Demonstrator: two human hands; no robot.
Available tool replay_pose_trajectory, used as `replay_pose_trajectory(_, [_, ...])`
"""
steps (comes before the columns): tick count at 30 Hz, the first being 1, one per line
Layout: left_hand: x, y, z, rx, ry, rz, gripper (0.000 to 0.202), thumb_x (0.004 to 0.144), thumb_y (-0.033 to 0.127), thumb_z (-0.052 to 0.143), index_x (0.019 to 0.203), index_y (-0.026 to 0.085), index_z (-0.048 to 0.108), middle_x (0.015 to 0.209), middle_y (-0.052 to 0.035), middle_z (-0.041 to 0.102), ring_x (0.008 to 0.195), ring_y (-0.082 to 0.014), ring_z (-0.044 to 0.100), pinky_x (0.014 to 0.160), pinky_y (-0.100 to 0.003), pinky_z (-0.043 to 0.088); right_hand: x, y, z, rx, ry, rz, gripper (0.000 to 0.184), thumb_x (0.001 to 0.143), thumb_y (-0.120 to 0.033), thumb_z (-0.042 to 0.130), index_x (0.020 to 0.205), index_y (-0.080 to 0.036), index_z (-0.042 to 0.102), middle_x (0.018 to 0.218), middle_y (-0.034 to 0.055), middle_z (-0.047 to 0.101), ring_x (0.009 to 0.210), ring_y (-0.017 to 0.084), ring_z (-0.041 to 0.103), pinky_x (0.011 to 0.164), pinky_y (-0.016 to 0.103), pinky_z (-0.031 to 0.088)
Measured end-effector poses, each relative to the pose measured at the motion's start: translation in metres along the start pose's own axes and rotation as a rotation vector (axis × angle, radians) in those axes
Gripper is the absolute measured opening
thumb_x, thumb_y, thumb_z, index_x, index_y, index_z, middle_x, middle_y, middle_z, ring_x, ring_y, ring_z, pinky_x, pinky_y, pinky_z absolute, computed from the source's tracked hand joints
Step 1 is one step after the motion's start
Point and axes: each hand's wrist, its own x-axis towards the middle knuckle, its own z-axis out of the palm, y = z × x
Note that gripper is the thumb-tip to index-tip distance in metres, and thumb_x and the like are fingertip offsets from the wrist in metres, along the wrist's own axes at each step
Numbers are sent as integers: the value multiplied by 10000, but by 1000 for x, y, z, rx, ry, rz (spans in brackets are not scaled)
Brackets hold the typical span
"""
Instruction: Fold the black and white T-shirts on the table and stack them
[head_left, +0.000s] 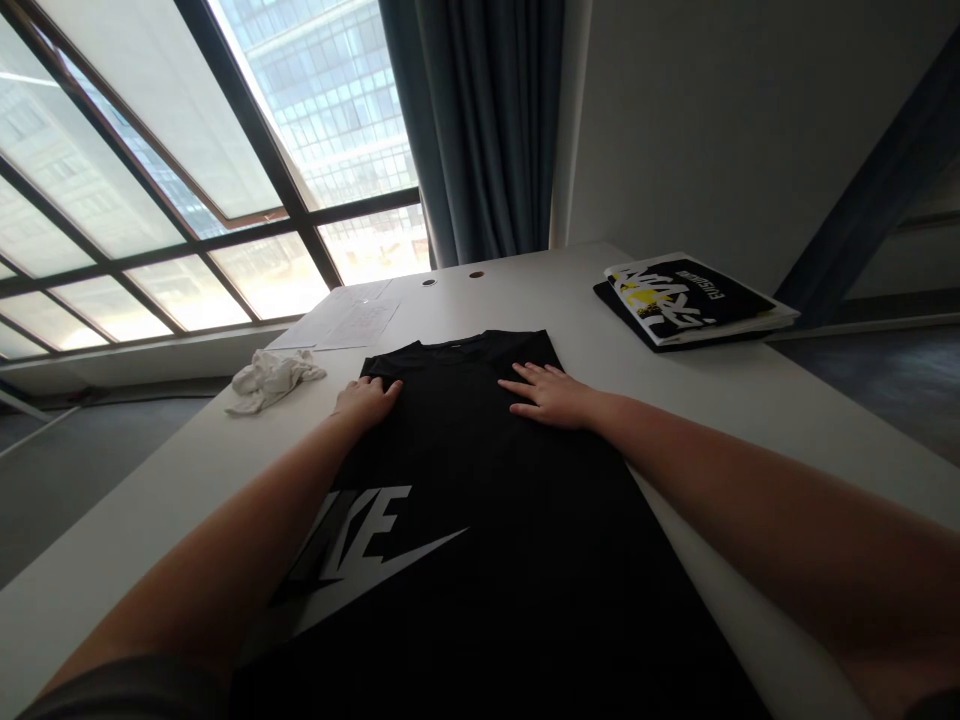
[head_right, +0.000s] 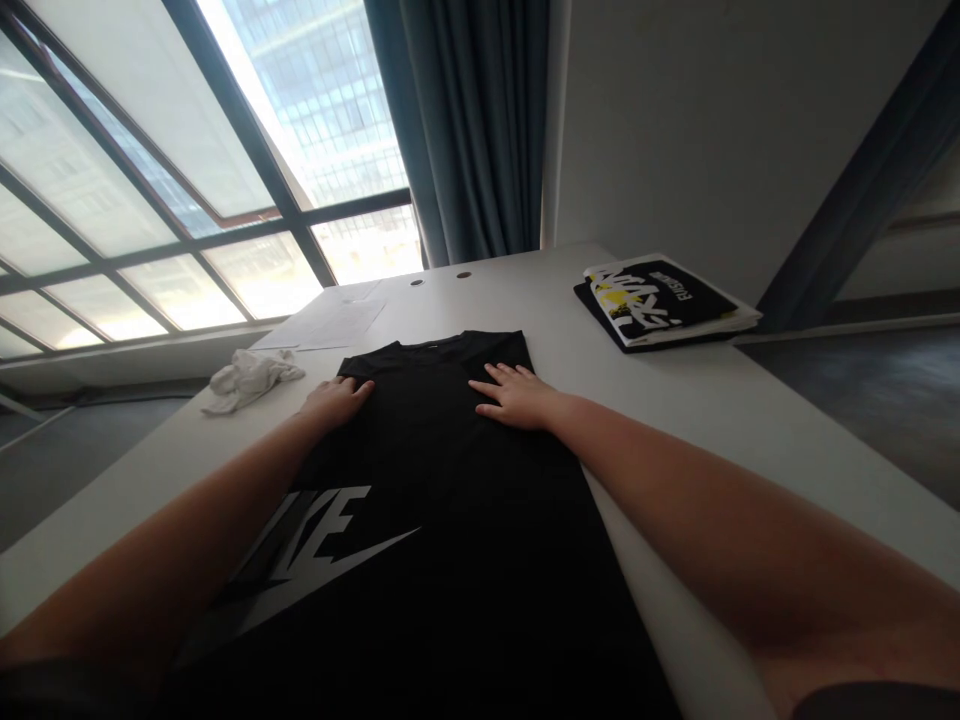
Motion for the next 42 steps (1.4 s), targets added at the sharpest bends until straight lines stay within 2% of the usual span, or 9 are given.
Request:
replay_pose_trajectory(3, [1,13,9,-36,6,-68,712,1003,678,379,1491,197,576,1612,-212,480,1477,-439,450,1143,-617,416,0,2,2,2,7,-16,751,1003,-711,381,1660,-347,367,1758,56,204,1615,369,176,1298,597,157])
replay_pose_trajectory(7, [-11,21,17,-125,-36,52,595,1061,516,334,1601,299,459,1713,-101,351,1580,-379,303,1240,-618,297,0,1,0,-1,-14,-15,754,1011,-703,377,1672,-343,336,1767,55,172,1622,360,143,1303,579,139])
replay_pose_trajectory(10, [-18,23,11,-164,-47,139,575,1062,484,344,1588,293,470,1718,-71,346,1594,-350,278,1272,-608,246,1,1,-1,1,-19,-6,759,1007,-703,387,1673,-340,334,1769,54,154,1622,365,141,1304,581,129])
replay_pose_trajectory(16, [-24,31,-5,-220,-1,178,690,1037,537,381,1620,168,400,1667,-120,430,1541,-300,393,1286,-489,286,0,2,-1,4,-27,-3,757,1004,-705,390,1668,-344,346,1771,42,150,1621,372,140,1307,578,127])
replay_pose_trajectory(23, [-23,32,1,-168,-152,205,759,1039,622,324,1669,197,323,1761,-90,199,1634,-309,133,1323,-539,121,0,2,0,-1,-7,-17,753,1008,-702,374,1672,-347,336,1770,35,149,1619,372,152,1305,583,146])
replay_pose_trajectory(29, [-16,36,7,-169,-68,206,731,1039,622,360,1652,223,366,1748,-95,248,1621,-331,195,1311,-560,157,4,9,2,-6,20,-31,736,1014,-693,375,1665,-350,352,1766,31,150,1618,367,165,1305,584,150])
replay_pose_trajectory(37, [4,45,2,-154,-59,200,703,1051,554,373,1639,170,396,1741,-119,273,1615,-323,222,1311,-531,186,11,17,-1,-53,37,-9,719,1034,-655,367,1667,-315,356,1761,76,168,1614,356,191,1298,571,176])
replay_pose_trajectory(40, [6,49,-4,-111,13,239,656,1055,483,406,1635,176,409,1760,-115,215,1621,-324,197,1308,-497,216,10,15,-4,-63,59,-10,697,1046,-608,395,1657,-273,386,1756,106,194,1614,368,185,1292,577,194])
replay_pose_trajectory(42, [-4,54,-9,-57,76,265,636,1050,442,440,1629,181,418,1767,-112,183,1626,-330,175,1310,-505,200,7,13,-9,-85,133,-61,653,1058,-558,410,1619,-227,463,1743,127,247,1619,365,164,1296,577,184])
